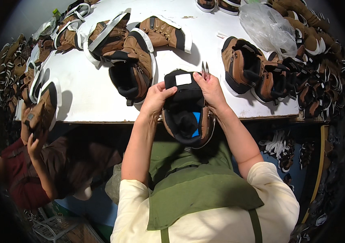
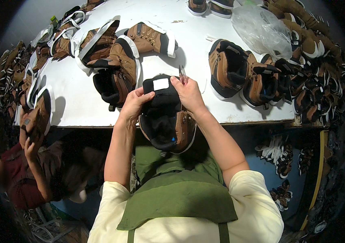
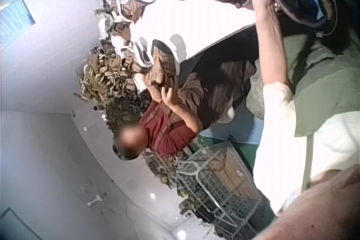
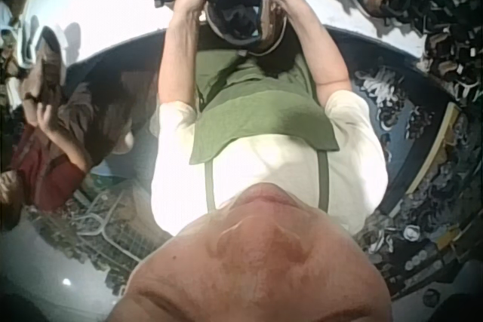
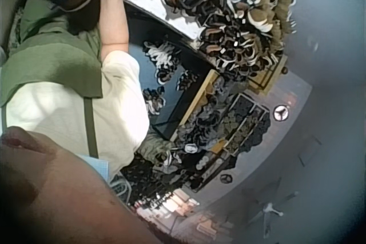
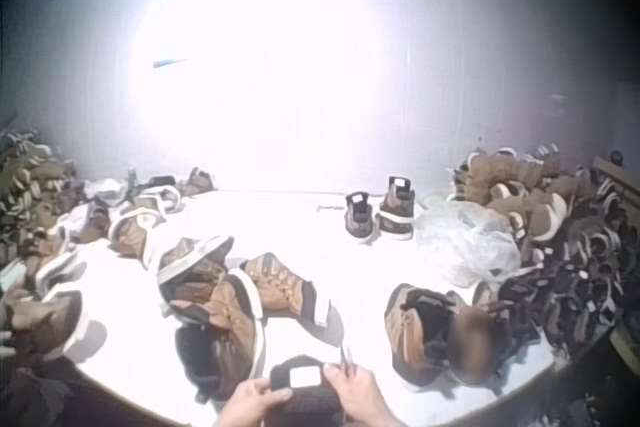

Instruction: The person assembles brown hiking boots at a white workbench. They insert white foam insoles, thread laces through eyelets, and adjust the tongue and heel areas. The person handles multiple boots one at a time, turning them over to inspect different sides.

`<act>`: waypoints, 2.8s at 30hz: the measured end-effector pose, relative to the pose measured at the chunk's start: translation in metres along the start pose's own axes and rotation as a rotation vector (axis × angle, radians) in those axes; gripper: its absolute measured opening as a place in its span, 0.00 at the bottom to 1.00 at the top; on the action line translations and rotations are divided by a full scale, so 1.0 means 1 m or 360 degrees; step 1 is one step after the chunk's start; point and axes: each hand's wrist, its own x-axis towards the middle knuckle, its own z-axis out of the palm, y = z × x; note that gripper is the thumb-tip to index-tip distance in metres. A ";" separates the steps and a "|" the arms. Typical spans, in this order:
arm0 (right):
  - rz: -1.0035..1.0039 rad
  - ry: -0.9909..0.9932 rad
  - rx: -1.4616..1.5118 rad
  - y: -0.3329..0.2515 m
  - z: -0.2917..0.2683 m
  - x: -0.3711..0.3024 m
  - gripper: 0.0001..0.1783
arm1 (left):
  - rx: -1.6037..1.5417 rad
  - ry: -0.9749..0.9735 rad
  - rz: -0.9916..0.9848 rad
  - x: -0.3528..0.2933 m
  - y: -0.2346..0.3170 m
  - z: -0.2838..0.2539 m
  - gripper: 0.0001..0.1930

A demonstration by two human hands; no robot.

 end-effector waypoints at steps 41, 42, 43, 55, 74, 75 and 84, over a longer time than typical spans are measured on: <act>-0.0803 -0.0393 -0.1724 -0.051 0.012 -0.022 0.08 | -0.0005 -0.0025 0.0113 0.010 -0.011 0.003 0.14; -0.0836 -0.0408 -0.1732 -0.051 0.013 -0.022 0.08 | 0.0013 -0.0020 0.0139 0.010 -0.012 0.004 0.14; -0.0869 -0.0423 -0.1740 -0.051 0.013 -0.022 0.08 | 0.0031 -0.0014 0.0165 0.010 -0.012 0.005 0.14; -0.0268 0.0215 -0.0223 -0.033 -0.035 -0.020 0.16 | -0.0033 -0.0007 0.0088 0.006 0.003 0.005 0.16; -0.0314 -0.0027 -0.0419 -0.025 -0.032 -0.083 0.31 | -0.0214 0.0009 0.0242 0.018 -0.005 0.024 0.13; -0.0343 0.0009 -0.0405 -0.021 -0.032 -0.084 0.30 | -0.0210 -0.0025 0.0225 0.018 -0.003 0.025 0.13; -0.0197 0.0064 -0.0426 -0.020 -0.035 -0.093 0.23 | 0.0373 -0.0071 0.0621 -0.010 -0.007 0.040 0.19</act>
